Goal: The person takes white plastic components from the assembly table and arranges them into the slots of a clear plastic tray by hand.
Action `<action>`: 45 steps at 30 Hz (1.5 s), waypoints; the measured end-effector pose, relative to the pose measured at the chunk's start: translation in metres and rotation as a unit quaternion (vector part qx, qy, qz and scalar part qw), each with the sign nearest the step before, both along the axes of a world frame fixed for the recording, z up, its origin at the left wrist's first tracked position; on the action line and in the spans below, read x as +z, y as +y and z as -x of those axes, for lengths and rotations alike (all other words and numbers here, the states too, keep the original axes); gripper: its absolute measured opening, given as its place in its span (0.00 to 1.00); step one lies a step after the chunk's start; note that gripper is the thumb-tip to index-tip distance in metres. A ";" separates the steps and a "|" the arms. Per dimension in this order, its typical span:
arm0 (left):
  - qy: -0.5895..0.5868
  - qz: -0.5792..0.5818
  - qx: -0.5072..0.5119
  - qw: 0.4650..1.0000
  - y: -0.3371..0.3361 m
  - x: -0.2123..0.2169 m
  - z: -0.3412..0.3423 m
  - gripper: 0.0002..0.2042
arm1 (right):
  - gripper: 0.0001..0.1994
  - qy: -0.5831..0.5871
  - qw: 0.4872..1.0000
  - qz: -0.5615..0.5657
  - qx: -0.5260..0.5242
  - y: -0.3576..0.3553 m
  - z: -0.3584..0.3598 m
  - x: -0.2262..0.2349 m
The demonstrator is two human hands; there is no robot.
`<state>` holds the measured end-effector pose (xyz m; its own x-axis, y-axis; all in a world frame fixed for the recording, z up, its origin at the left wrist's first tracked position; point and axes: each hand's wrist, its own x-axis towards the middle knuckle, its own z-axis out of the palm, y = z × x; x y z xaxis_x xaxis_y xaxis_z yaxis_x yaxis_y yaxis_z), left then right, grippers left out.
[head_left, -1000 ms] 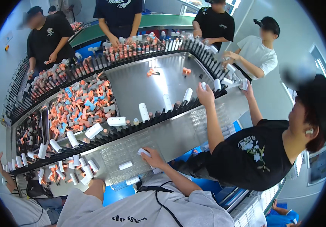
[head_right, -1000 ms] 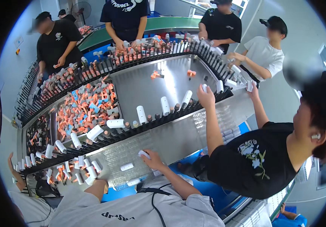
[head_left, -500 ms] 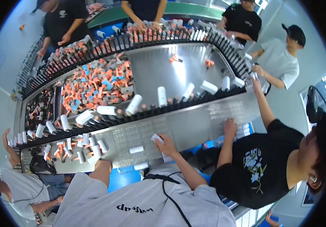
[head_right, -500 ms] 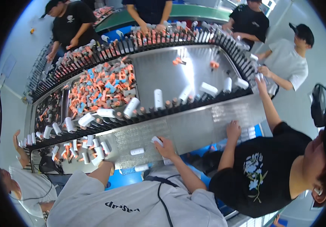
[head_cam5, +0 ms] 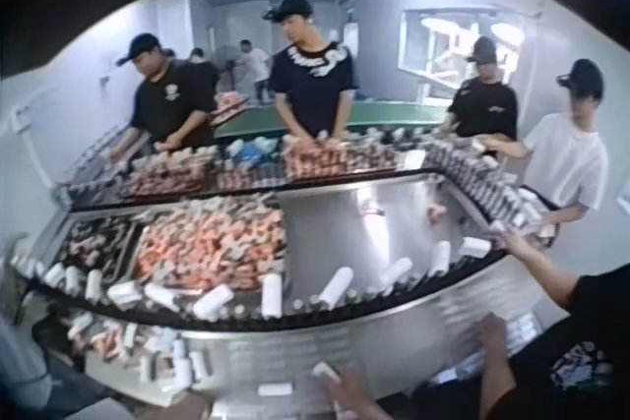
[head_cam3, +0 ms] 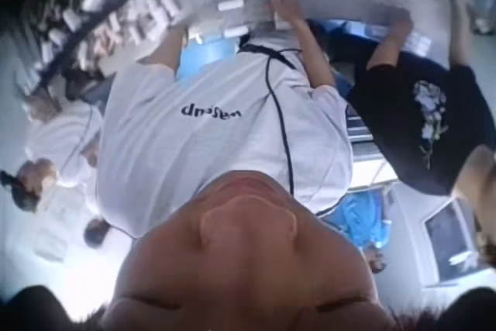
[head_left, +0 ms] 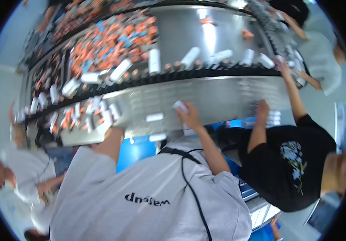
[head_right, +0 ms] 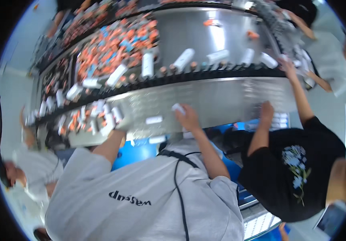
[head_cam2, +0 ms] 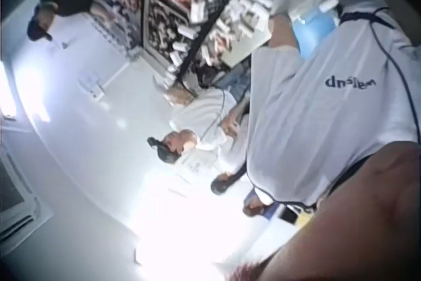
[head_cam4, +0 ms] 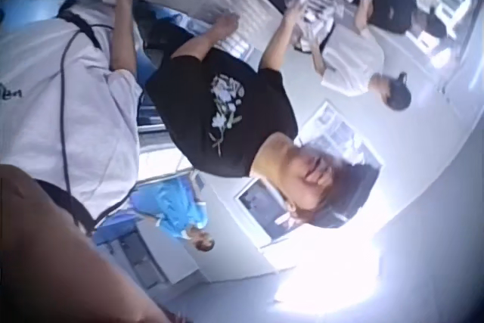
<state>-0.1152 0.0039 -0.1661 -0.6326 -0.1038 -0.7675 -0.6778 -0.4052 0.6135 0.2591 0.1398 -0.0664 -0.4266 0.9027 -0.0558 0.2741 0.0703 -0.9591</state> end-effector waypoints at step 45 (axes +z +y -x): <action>0.036 -0.110 -0.120 0.986 -0.123 -0.025 -0.053 0.18 | 0.18 -0.040 0.999 0.021 0.015 0.010 -0.037 0.015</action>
<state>-0.0622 -0.1194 -0.1915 -0.6727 0.2207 -0.7062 -0.7281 -0.3669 0.5790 0.2956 0.1502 -0.0516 -0.4458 0.8860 -0.1274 0.3477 0.0403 -0.9367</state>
